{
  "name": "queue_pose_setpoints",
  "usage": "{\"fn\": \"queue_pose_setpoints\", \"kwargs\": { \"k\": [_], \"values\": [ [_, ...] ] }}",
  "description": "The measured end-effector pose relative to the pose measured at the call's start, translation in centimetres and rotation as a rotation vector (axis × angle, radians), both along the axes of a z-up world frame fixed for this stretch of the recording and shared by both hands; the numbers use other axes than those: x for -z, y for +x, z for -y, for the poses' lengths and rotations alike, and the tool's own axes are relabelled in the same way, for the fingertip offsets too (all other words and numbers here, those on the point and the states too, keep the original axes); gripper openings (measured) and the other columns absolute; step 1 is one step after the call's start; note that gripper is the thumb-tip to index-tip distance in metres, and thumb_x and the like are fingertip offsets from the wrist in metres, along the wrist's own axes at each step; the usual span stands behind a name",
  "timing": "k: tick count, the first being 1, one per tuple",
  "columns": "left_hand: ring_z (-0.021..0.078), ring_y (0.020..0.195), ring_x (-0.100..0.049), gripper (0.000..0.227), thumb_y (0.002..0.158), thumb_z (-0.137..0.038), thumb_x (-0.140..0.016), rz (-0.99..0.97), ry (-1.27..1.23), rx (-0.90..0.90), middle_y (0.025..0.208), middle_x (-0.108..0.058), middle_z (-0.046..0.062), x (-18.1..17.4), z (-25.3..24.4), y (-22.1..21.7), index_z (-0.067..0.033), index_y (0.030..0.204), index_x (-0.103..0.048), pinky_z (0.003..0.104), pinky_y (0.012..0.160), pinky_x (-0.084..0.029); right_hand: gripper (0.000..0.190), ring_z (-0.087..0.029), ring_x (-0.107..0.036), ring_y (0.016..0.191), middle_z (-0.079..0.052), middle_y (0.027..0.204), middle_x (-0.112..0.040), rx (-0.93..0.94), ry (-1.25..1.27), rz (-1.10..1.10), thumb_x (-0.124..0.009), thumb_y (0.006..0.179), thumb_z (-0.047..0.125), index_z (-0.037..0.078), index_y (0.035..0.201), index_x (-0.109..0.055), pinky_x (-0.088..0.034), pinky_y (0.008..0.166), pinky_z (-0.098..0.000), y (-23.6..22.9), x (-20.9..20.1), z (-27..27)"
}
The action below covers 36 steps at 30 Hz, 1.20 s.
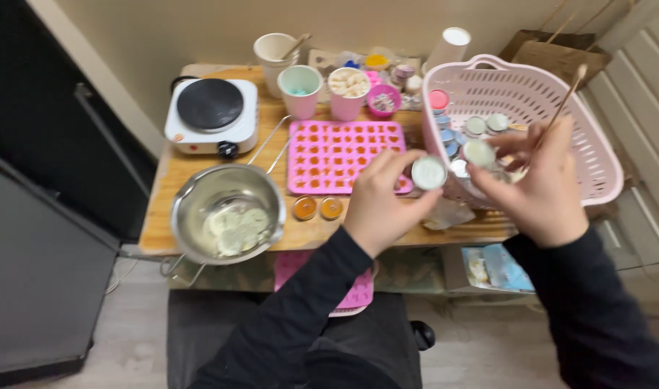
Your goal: Scraping wax residue from candle tins into a pot using a wooden stick.
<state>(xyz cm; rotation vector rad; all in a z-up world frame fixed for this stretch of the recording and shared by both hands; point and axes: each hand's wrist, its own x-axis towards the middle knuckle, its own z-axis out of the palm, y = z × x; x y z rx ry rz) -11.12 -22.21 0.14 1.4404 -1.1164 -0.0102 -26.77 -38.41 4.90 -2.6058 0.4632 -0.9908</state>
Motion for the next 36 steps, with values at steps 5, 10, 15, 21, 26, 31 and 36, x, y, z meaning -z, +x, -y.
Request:
{"fn": "queue_pose_setpoints", "kwargs": {
  "k": [5, 10, 15, 21, 26, 31, 36],
  "values": [
    [0.0207, 0.090, -0.069, 0.045, 0.082, -0.018, -0.083, -0.045, -0.105, -0.032, 0.108, -0.067, 0.008, 4.4, -6.0, -0.3, -0.0037, 0.121, -0.067, 0.031, 0.077, -0.057, 0.066, -0.023, -0.069, 0.080, -0.015, 0.106, -0.073, 0.001, 0.101, -0.040, -0.088, 0.080, 0.018, 0.002, 0.109, -0.031, -0.054, 0.068, -0.0347, 1.8, 3.8, -6.8],
    [0.0210, 0.063, -0.062, 0.047, 0.076, -0.017, -0.085, -0.226, 0.183, -0.104, 0.092, -0.066, 0.011, 6.6, -10.4, 0.0, -0.0037, 0.119, -0.072, 0.032, 0.061, -0.052, 0.066, -0.022, -0.067, 0.084, -0.017, 0.108, -0.070, -0.051, 0.225, -0.061, -0.087, 0.073, 0.017, -0.001, 0.111, -0.037, -0.055, 0.073, -0.0340, 3.6, 8.0, -11.5],
    [0.0135, 0.074, -0.070, 0.047, 0.079, -0.014, -0.083, -0.201, 0.084, -0.158, 0.093, -0.070, 0.009, 10.1, -12.1, 0.4, -0.0003, 0.122, -0.068, 0.029, 0.067, -0.058, 0.062, -0.026, -0.068, 0.084, -0.016, 0.108, -0.072, -0.028, 0.245, -0.111, -0.088, 0.071, 0.016, -0.003, 0.107, -0.043, -0.055, 0.074, -0.0367, 4.5, 10.1, -14.3],
    [0.0141, 0.058, -0.065, 0.049, 0.077, -0.015, -0.082, -0.320, 0.236, -0.153, 0.066, -0.064, 0.004, 10.8, -12.9, 1.1, -0.0025, 0.122, -0.069, 0.030, 0.059, -0.056, 0.054, -0.034, -0.071, 0.089, -0.017, 0.102, -0.072, 0.035, 0.207, -0.185, -0.087, 0.071, 0.019, -0.003, 0.103, -0.049, -0.056, 0.074, -0.0405, 5.7, 10.3, -15.2],
    [0.0133, 0.057, -0.065, 0.050, 0.076, -0.015, -0.082, -0.301, 0.241, -0.166, 0.065, -0.064, 0.002, 11.2, -13.2, 1.1, -0.0037, 0.123, -0.069, 0.029, 0.058, -0.056, 0.051, -0.039, -0.068, 0.096, -0.018, 0.104, -0.072, -0.040, 0.063, -0.175, -0.084, 0.074, 0.017, -0.004, 0.102, -0.047, -0.054, 0.079, -0.0445, 6.5, 11.4, -14.7],
    [0.0103, 0.061, -0.067, 0.050, 0.080, -0.015, -0.083, -0.219, 0.163, -0.139, 0.071, -0.067, 0.002, 10.1, -14.3, 0.4, -0.0032, 0.125, -0.067, 0.026, 0.059, -0.057, 0.051, -0.039, -0.065, 0.097, -0.018, 0.105, -0.071, -0.041, 0.096, -0.189, -0.084, 0.074, 0.017, -0.005, 0.104, -0.048, -0.052, 0.079, -0.0453, 7.0, 11.6, -14.8],
    [0.0073, 0.050, -0.060, 0.055, 0.078, -0.014, -0.085, -0.214, 0.156, -0.024, 0.076, -0.071, 0.005, 4.3, -16.3, -0.7, -0.0043, 0.129, -0.067, 0.023, 0.049, -0.051, 0.064, -0.040, -0.059, 0.101, -0.019, 0.111, -0.065, -0.051, 0.035, -0.156, -0.084, 0.068, 0.014, -0.005, 0.122, -0.054, -0.049, 0.086, -0.0460, 6.6, 10.2, -15.4]
  ]
}}
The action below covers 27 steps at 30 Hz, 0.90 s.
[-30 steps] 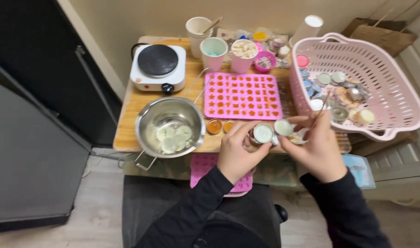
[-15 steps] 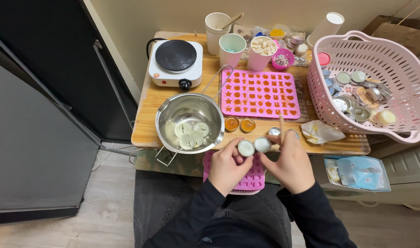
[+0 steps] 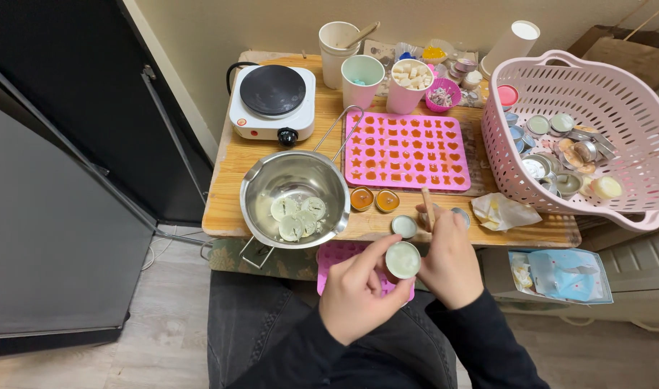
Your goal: Scraping wax residue from candle tins into a pot using a wooden stick.
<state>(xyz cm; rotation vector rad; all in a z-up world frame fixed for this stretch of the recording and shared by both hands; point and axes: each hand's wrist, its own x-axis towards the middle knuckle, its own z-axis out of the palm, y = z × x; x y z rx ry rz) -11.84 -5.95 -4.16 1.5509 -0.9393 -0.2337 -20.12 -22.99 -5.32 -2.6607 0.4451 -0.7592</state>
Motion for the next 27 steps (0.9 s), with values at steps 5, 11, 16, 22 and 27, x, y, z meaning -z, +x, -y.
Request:
{"fn": "queue_pose_setpoints", "kwargs": {
  "k": [5, 11, 16, 22, 27],
  "values": [
    [0.0051, 0.051, -0.060, 0.053, 0.079, -0.014, -0.086, 0.085, -0.042, -0.083, 0.076, -0.071, 0.003, -4.6, -1.8, 2.0, -0.0056, 0.128, -0.069, 0.022, 0.049, -0.051, 0.056, -0.032, -0.054, 0.095, -0.015, 0.107, -0.062, 0.019, 0.049, 0.052, -0.082, 0.072, 0.013, -0.001, 0.118, -0.055, -0.047, 0.085, -0.0400, 0.0, -1.4, -1.0],
    [0.0041, 0.050, -0.058, 0.052, 0.074, -0.015, -0.087, 0.129, 0.040, -0.218, 0.084, -0.071, 0.003, -6.1, -3.3, 5.3, -0.0065, 0.122, -0.069, 0.022, 0.048, -0.049, 0.018, -0.012, -0.056, 0.084, -0.009, 0.104, -0.067, -0.271, 0.957, 0.254, -0.060, 0.100, 0.009, 0.008, 0.106, -0.043, -0.048, 0.078, -0.0270, 1.9, -1.5, -3.3],
    [0.0039, 0.051, -0.057, 0.051, 0.072, -0.015, -0.089, 0.057, 0.095, -0.222, 0.087, -0.074, 0.001, -5.7, -4.5, 7.1, -0.0088, 0.118, -0.070, 0.022, 0.049, -0.049, 0.019, -0.012, -0.055, 0.089, -0.009, 0.106, -0.059, -0.454, 1.286, 0.308, -0.054, 0.100, 0.000, 0.010, 0.098, -0.038, -0.048, 0.081, -0.0277, 5.2, -2.2, -5.5],
    [-0.0019, 0.061, -0.055, 0.051, 0.080, -0.009, -0.084, -0.241, 0.008, -0.096, 0.078, -0.071, 0.000, -6.7, -6.3, 8.6, -0.0089, 0.129, -0.068, 0.019, 0.054, -0.047, 0.024, -0.008, -0.046, 0.093, -0.004, 0.103, -0.051, -0.521, 1.190, 0.242, -0.058, 0.101, -0.001, 0.011, 0.097, -0.037, -0.043, 0.085, -0.0253, 7.5, -2.5, -6.4],
    [0.0021, 0.063, -0.057, 0.056, 0.084, -0.009, -0.081, -0.103, 0.079, 0.024, 0.081, -0.071, 0.001, -6.8, -7.2, 10.2, -0.0115, 0.138, -0.066, 0.020, 0.058, -0.053, 0.025, -0.010, -0.046, 0.091, -0.004, 0.100, -0.050, -0.586, 1.180, 0.187, -0.059, 0.099, 0.000, 0.011, 0.097, -0.037, -0.043, 0.083, -0.0254, 8.6, -3.5, -6.5]
  ]
}}
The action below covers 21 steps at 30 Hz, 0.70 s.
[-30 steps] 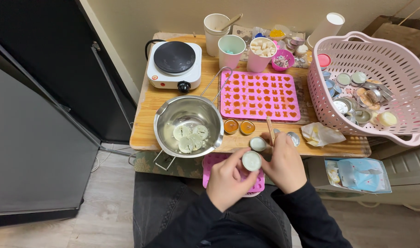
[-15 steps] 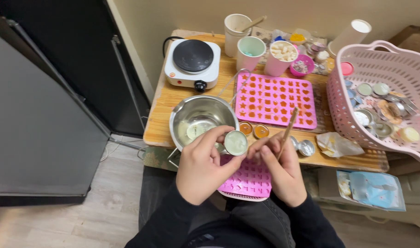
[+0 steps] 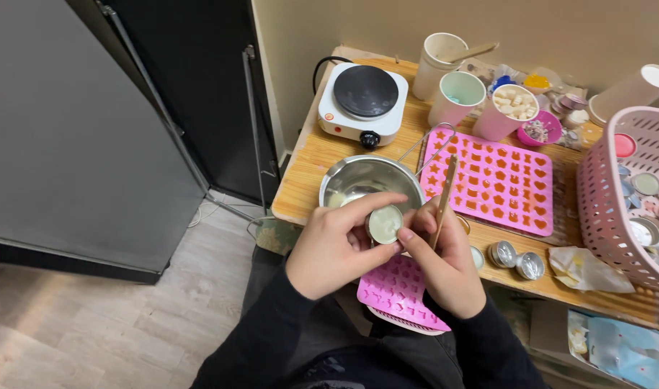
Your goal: Scraping wax residue from candle tins into a pot using a wooden stick.
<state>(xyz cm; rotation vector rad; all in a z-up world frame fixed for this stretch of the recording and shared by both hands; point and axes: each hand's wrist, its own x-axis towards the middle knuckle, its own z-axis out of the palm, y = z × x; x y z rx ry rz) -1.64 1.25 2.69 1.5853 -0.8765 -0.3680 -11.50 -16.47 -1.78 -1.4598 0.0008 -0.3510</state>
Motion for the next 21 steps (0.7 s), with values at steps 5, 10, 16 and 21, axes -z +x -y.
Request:
{"fn": "queue_pose_setpoints", "kwargs": {
  "k": [5, 10, 16, 21],
  "values": [
    [0.0073, 0.072, -0.074, 0.043, 0.080, -0.015, -0.083, 0.161, -0.033, -0.086, 0.088, -0.076, 0.002, 0.8, 0.1, 2.6, -0.0113, 0.119, -0.065, 0.024, 0.063, -0.058, 0.010, -0.009, -0.048, 0.081, -0.001, 0.089, -0.050, -0.022, 0.044, -0.040, -0.048, 0.104, 0.012, 0.010, 0.097, -0.041, -0.042, 0.073, -0.0243, -0.3, 1.1, 1.7],
    [0.0192, 0.070, -0.076, 0.039, 0.076, -0.023, -0.085, 0.369, 0.081, -0.279, 0.077, -0.075, 0.004, 1.7, 0.1, 4.6, -0.0112, 0.103, -0.059, 0.031, 0.063, -0.056, 0.032, -0.006, -0.040, 0.069, 0.003, 0.076, -0.043, 0.113, -0.228, -0.075, -0.036, 0.115, 0.020, 0.005, 0.094, -0.055, -0.034, 0.062, -0.0244, -1.1, 0.3, 1.6],
    [0.0275, 0.080, -0.074, 0.035, 0.079, -0.024, -0.080, 0.538, -0.017, -0.182, 0.091, -0.075, 0.005, 2.5, 0.9, 5.9, -0.0141, 0.107, -0.062, 0.036, 0.071, -0.057, 0.016, -0.007, -0.048, 0.048, 0.000, 0.057, -0.057, 0.208, -0.642, -0.167, -0.060, 0.099, 0.015, 0.002, 0.099, -0.070, -0.038, 0.046, -0.0252, -0.7, -2.4, -0.3],
    [0.0279, 0.071, -0.072, 0.025, 0.079, -0.030, -0.083, 0.481, 0.098, -0.105, 0.074, -0.071, 0.004, 2.9, 1.7, 6.0, -0.0175, 0.091, -0.066, 0.038, 0.063, -0.054, 0.019, -0.010, -0.064, 0.048, -0.007, 0.062, -0.069, 0.255, -0.759, -0.103, -0.067, 0.094, 0.014, 0.001, 0.105, -0.074, -0.048, 0.047, -0.0276, -0.8, -3.0, -0.9]
  ]
}}
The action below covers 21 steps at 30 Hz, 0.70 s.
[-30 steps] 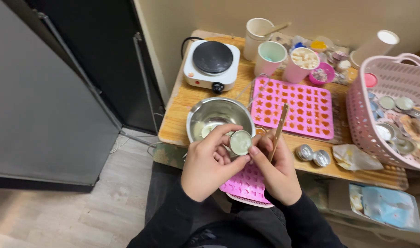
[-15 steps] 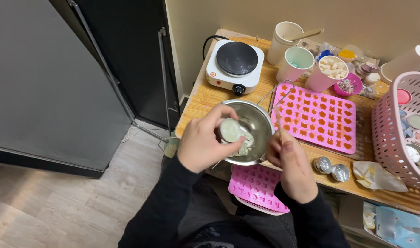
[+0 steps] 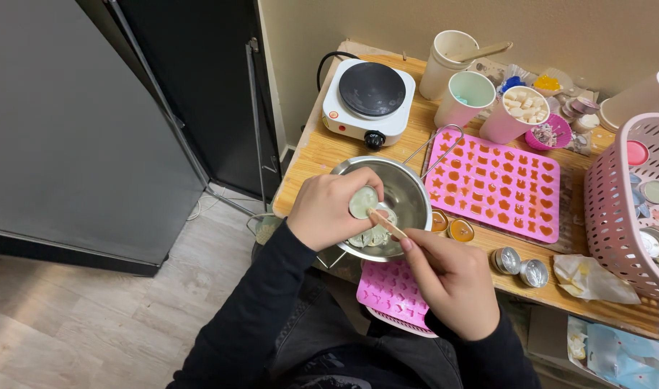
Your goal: Scraping wax residue from candle tins into a pot using a wooden stick.
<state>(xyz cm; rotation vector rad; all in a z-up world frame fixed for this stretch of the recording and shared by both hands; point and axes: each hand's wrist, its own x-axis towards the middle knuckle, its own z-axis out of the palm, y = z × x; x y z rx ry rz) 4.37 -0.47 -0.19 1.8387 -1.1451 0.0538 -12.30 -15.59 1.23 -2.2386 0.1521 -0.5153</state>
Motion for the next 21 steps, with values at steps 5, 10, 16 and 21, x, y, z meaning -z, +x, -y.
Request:
{"fn": "queue_pose_setpoints", "kwargs": {
  "k": [5, 10, 16, 21],
  "values": [
    [0.0297, 0.067, -0.070, 0.023, 0.076, -0.027, -0.081, 0.026, 0.056, -0.012, 0.070, -0.069, 0.005, 0.3, 0.5, 0.2, -0.0178, 0.091, -0.066, 0.040, 0.059, -0.052, 0.017, -0.018, -0.060, 0.046, -0.010, 0.060, -0.064, 0.048, -0.091, -0.015, -0.069, 0.092, 0.012, 0.001, 0.103, -0.075, -0.046, 0.047, -0.0319, -0.1, -0.6, -0.3],
    [0.0301, 0.065, -0.069, 0.024, 0.074, -0.028, -0.081, 0.040, 0.065, 0.002, 0.067, -0.067, 0.004, 0.5, 1.0, 0.2, -0.0183, 0.091, -0.067, 0.041, 0.058, -0.051, 0.016, -0.023, -0.061, 0.048, -0.012, 0.059, -0.063, 0.042, -0.214, 0.025, -0.072, 0.089, 0.011, 0.001, 0.100, -0.076, -0.045, 0.048, -0.0356, -0.1, -0.9, -0.5],
    [0.0309, 0.064, -0.069, 0.024, 0.073, -0.027, -0.081, 0.030, 0.153, 0.018, 0.062, -0.066, 0.007, 0.1, 1.4, 0.2, -0.0183, 0.090, -0.067, 0.043, 0.058, -0.051, 0.015, -0.024, -0.060, 0.043, -0.013, 0.055, -0.062, 0.098, -0.163, -0.036, -0.072, 0.086, 0.010, 0.001, 0.097, -0.077, -0.044, 0.045, -0.0364, 0.0, -1.7, -1.0],
    [0.0314, 0.066, -0.069, 0.024, 0.075, -0.021, -0.075, 0.028, 0.078, 0.088, 0.074, -0.070, 0.006, -0.9, 1.4, 0.1, -0.0184, 0.097, -0.068, 0.043, 0.060, -0.052, 0.014, -0.025, -0.061, 0.045, -0.014, 0.057, -0.062, 0.109, -0.203, -0.023, -0.071, 0.088, 0.012, 0.002, 0.095, -0.077, -0.045, 0.046, -0.0358, -0.2, -1.9, -1.1]
  ]
}}
